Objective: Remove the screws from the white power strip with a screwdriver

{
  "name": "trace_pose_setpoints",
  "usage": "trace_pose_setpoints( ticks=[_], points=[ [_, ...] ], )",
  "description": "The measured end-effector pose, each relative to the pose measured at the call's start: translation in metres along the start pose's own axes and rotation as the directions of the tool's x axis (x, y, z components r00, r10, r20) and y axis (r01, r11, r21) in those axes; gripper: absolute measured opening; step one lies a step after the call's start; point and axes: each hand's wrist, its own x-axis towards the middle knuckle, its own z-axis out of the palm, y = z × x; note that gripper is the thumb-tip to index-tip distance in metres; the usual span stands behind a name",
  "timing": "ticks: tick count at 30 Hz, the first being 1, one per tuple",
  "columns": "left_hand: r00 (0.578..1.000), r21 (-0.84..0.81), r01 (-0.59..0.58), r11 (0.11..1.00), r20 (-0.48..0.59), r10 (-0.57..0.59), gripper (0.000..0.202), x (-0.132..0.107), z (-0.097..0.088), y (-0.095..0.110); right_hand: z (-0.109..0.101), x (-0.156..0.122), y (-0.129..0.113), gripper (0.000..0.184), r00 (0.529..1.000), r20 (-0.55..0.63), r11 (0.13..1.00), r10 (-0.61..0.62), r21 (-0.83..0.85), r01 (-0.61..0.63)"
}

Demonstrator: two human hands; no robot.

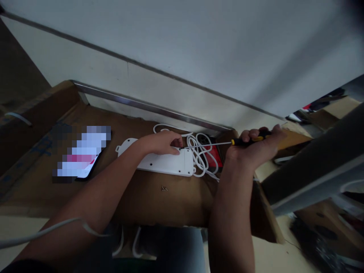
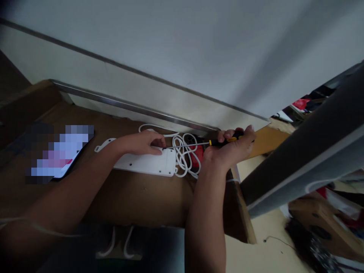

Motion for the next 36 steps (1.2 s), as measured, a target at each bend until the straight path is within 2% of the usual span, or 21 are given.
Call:
trace_pose_setpoints(
  ticks=[14, 17, 20, 22, 24, 27, 30, 36],
  points=[
    [0.998, -0.006, -0.007, 1.0, -0.067, 0.006, 0.023, 0.005, 0.004, -0.001, -0.005, 0.008, 0.005, 0.018, 1.0, -0.016, 1.0, 0.001, 0.021, -0.001],
    [0.991, -0.078, 0.038, 0.996, -0.125, -0.047, 0.019, 0.006, 0.003, -0.002, -0.004, 0.009, 0.002, 0.018, 0.998, -0.061, 0.999, -0.007, 0.047, 0.01],
    [0.968, -0.229, 0.044, 0.972, -0.23, -0.098, 0.016, 0.006, 0.004, -0.001, -0.002, 0.009, -0.001, 0.02, 0.995, -0.101, 0.998, -0.005, 0.07, 0.012],
    [0.944, -0.362, 0.02, 0.932, -0.299, -0.137, 0.015, 0.007, 0.005, 0.001, -0.001, 0.008, -0.002, 0.02, 0.994, -0.11, 0.997, 0.014, 0.081, -0.005],
    [0.92, -0.522, 0.009, 0.853, -0.33, -0.212, 0.011, 0.008, 0.007, 0.003, -0.001, 0.008, -0.001, 0.02, 0.993, -0.12, 0.995, 0.023, 0.096, -0.012],
    [0.904, -0.722, 0.002, 0.692, -0.294, -0.31, 0.003, 0.009, 0.01, 0.006, -0.002, 0.01, -0.002, 0.022, 0.99, -0.137, 0.994, 0.022, 0.107, -0.007],
    [0.913, -0.794, 0.001, 0.608, -0.247, -0.325, 0.008, 0.01, 0.012, 0.006, -0.004, 0.014, -0.003, 0.024, 0.987, -0.155, 0.993, 0.051, 0.111, -0.034],
    [0.934, -0.831, -0.012, 0.557, -0.208, -0.29, 0.008, 0.01, 0.013, 0.004, -0.007, 0.017, -0.003, 0.027, 0.986, -0.15, 0.989, 0.078, 0.136, -0.058]
  ],
)
